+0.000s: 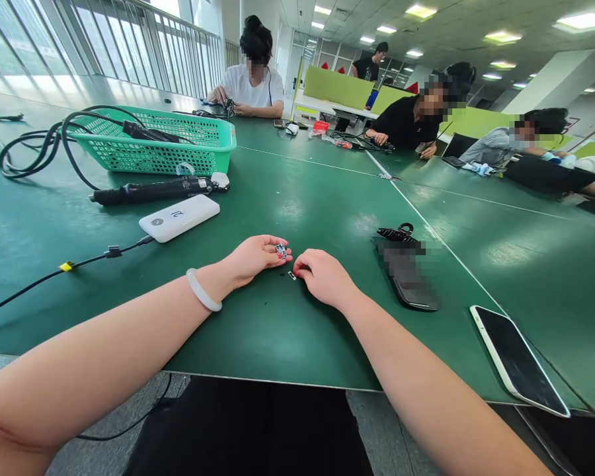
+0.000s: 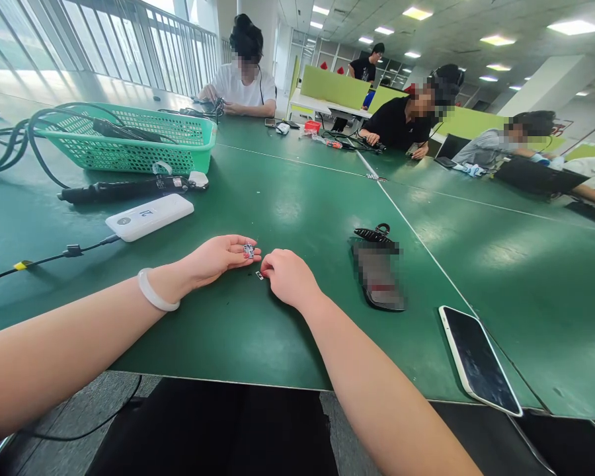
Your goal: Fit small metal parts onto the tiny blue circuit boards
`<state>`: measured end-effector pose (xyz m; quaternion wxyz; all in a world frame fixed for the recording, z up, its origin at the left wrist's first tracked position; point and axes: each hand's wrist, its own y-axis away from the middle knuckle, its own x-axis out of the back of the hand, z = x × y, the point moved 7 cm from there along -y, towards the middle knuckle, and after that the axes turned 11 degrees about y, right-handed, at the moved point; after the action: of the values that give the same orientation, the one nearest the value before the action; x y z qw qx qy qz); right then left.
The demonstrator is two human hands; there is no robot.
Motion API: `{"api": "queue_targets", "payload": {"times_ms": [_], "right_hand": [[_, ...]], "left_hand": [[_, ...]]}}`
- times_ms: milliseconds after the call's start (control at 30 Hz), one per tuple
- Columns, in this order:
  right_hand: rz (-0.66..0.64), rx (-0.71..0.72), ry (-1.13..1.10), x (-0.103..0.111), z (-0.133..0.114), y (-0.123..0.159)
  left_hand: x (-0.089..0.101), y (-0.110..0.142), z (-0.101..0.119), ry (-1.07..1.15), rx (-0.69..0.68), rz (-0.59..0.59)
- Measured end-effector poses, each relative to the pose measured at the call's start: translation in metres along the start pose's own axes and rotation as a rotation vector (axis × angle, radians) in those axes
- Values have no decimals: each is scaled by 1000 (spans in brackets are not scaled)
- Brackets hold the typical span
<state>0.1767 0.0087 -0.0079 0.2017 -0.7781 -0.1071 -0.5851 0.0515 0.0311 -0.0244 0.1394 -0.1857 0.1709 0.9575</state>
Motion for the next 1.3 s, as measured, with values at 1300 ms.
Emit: {"api": "queue_targets", "payload": {"times_ms": [1300], "right_hand": [[323,-308,-475,27,11,9]], "left_hand": [[-9,3,3,-154,-113,-80]]}}
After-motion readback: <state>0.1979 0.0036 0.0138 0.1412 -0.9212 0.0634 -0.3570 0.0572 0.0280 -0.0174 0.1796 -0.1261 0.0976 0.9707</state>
